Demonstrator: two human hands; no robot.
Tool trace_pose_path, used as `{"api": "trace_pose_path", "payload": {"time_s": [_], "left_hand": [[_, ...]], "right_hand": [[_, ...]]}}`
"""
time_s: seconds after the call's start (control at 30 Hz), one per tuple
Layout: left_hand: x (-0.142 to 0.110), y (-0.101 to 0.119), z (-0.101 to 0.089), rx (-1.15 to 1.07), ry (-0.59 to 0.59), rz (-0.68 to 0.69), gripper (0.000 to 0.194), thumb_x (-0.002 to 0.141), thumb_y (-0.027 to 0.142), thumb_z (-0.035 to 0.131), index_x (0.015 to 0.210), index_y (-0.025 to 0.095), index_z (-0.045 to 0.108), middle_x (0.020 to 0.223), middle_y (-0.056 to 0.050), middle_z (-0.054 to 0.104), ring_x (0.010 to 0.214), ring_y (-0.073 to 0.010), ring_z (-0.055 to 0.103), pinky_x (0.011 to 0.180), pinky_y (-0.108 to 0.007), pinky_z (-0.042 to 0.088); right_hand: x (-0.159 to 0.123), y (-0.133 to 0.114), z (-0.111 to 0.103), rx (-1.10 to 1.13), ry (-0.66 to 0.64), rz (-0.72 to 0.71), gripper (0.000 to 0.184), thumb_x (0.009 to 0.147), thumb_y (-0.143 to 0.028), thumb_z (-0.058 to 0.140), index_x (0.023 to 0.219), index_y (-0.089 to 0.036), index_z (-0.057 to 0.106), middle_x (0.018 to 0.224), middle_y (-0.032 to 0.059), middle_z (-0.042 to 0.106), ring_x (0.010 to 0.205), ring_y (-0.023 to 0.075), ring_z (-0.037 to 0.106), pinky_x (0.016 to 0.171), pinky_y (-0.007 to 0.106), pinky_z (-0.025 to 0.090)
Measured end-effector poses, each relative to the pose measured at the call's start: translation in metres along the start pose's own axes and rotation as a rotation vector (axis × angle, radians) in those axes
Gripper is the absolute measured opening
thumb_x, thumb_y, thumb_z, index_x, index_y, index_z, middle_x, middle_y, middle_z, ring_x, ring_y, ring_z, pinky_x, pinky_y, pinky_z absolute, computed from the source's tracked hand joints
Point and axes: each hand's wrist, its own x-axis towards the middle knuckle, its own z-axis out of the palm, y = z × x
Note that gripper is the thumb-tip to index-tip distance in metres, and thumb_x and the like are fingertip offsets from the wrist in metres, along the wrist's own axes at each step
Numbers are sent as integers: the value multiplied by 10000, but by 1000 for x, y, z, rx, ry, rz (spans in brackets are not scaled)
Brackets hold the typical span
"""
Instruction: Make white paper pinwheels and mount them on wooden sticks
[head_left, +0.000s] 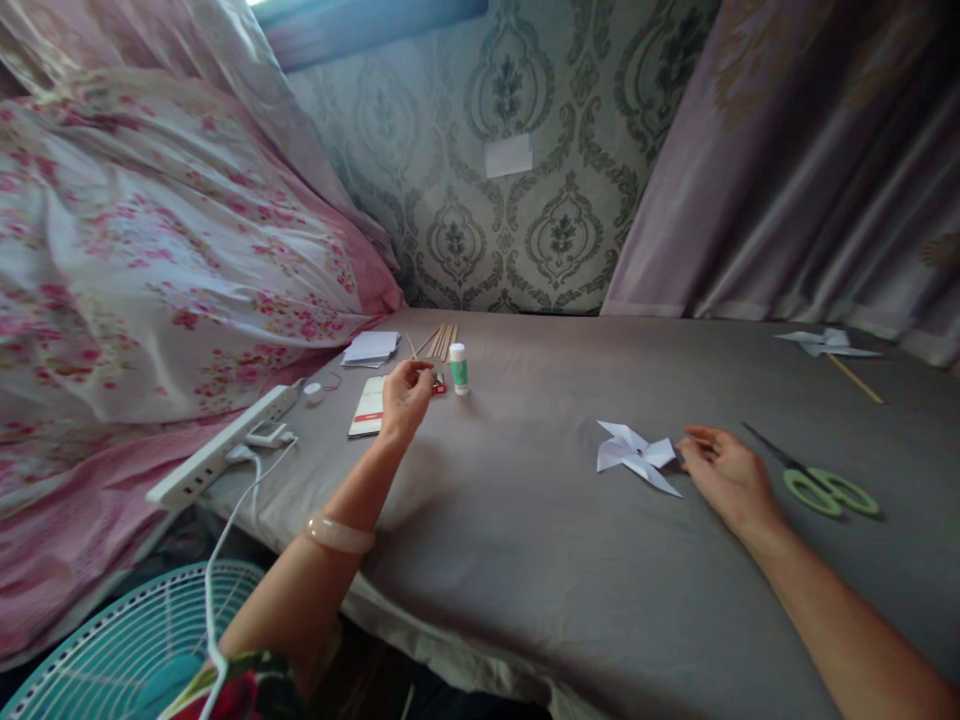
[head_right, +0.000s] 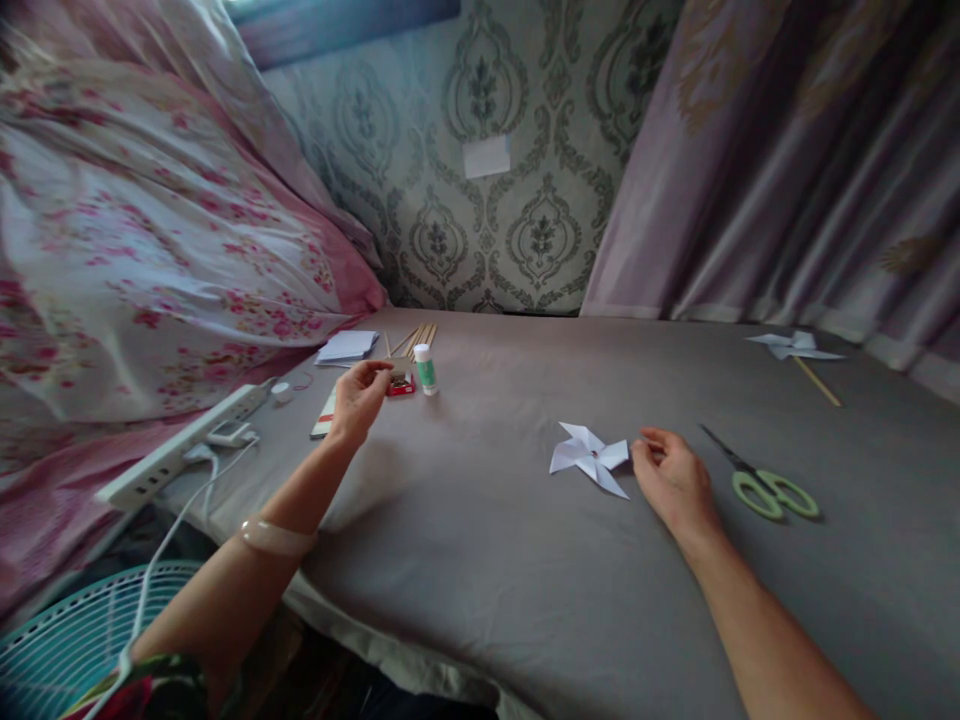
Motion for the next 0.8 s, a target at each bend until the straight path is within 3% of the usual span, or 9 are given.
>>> {"api": "trace_pose_path", "payload": {"time_s": [0.17,0.33,0.5,0.67,0.8], "left_hand": [[11,-13,-17,28,120,-34,255,642,280,490,818,147,619,528,30,531,470,-101,448,473,-214,320],[12,-16,-22,12,120,-37,270,607,249,485,809,135,624,537,17,554,482,-108,477,484,-217,341],[8,-16,-11,57,53,-59,255,631,287,527,795,133,647,543,18,553,443,-91,420,439,-217,277],[1,-7,4,54,-46,-39,223,626,319,608,752,142,659,639,-12,622,574,-121,540,556,-226,396],[-8,7,22,62,-158,-57,209,635,331,630,746,157,663,621,-13,625,588,-136,560,559,-233,413]], "right_hand": [[-1,-3,-2,-17,-19,23,345,762,-336,557,1042,-146,624,937,124,694,757,206,680,725,334,545],[-2,-4,-2,-13,-15,25,347,751,-328,564,1042,-148,619,930,113,693,756,198,677,724,323,542],[-3,-14,-3,-17,8,37,333,748,-300,561,1038,-148,623,936,120,694,744,201,673,729,332,541],[-4,-25,-5,18,24,51,320,752,-274,537,1030,-139,619,909,108,702,761,191,668,744,330,540],[-4,-31,-5,42,33,47,304,748,-266,530,1005,-134,624,873,96,704,756,185,664,746,331,541]]}}
